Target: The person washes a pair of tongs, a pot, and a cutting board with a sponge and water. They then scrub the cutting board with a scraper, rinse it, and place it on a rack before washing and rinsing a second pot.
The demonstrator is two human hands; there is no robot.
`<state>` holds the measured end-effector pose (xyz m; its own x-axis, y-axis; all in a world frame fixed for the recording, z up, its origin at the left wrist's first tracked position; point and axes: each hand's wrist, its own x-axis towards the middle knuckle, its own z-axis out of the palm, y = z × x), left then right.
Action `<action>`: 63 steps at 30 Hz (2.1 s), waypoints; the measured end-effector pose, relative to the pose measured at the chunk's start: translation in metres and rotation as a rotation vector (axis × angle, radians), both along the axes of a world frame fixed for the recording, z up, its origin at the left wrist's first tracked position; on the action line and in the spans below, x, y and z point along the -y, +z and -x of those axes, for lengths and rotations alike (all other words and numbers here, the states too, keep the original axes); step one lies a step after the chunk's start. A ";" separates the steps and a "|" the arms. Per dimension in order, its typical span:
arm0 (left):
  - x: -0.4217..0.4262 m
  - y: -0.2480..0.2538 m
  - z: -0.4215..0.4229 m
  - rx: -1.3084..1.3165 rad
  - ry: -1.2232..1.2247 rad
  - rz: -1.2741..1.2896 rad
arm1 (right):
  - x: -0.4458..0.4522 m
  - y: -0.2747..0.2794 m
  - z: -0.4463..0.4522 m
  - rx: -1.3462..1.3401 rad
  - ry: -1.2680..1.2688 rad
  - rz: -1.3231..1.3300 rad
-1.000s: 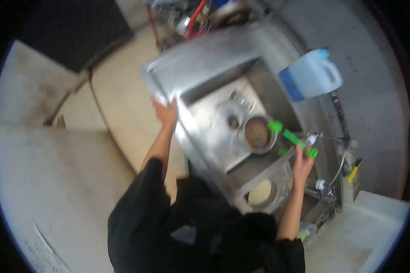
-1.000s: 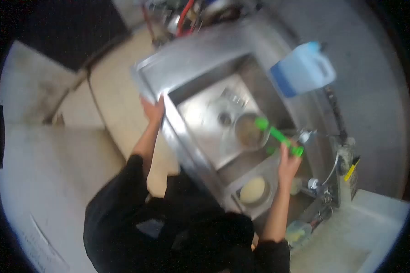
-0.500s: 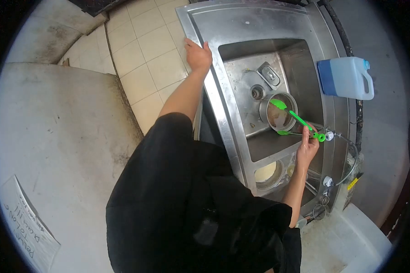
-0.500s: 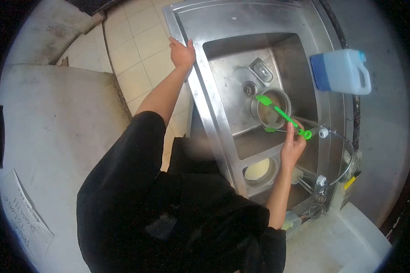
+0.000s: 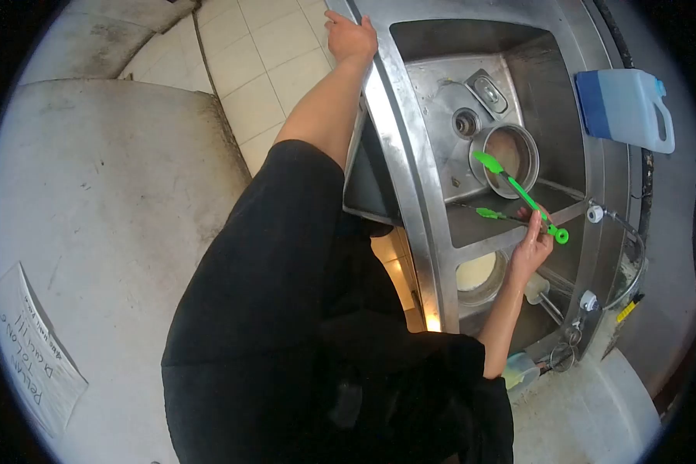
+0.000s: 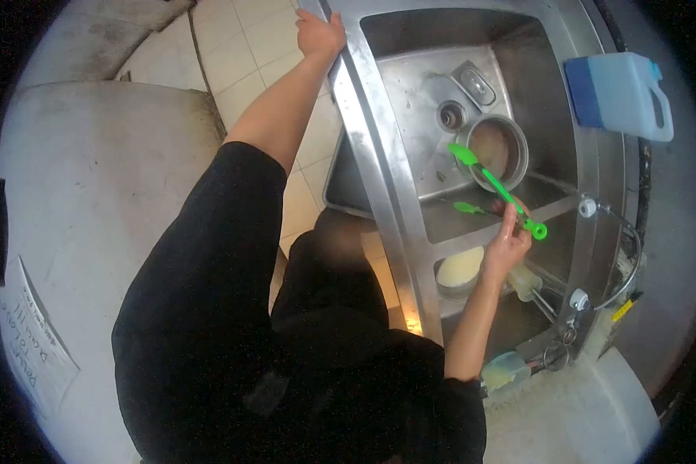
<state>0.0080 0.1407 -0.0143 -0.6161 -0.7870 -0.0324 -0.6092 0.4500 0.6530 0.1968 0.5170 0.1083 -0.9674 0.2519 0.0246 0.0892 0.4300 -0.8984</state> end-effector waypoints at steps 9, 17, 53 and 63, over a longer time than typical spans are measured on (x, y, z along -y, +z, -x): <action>0.002 -0.004 0.002 -0.062 -0.006 0.017 | -0.038 -0.003 -0.019 -0.040 -0.183 0.103; -0.003 0.010 0.002 -0.089 0.000 -0.024 | -0.040 0.017 0.052 -0.155 -0.262 0.042; -0.002 -0.007 0.010 0.085 -0.182 0.206 | 0.210 0.034 0.509 -0.335 0.182 0.078; 0.006 -0.007 0.006 0.096 -0.197 0.138 | 0.049 -0.040 0.004 -0.053 -0.145 -0.194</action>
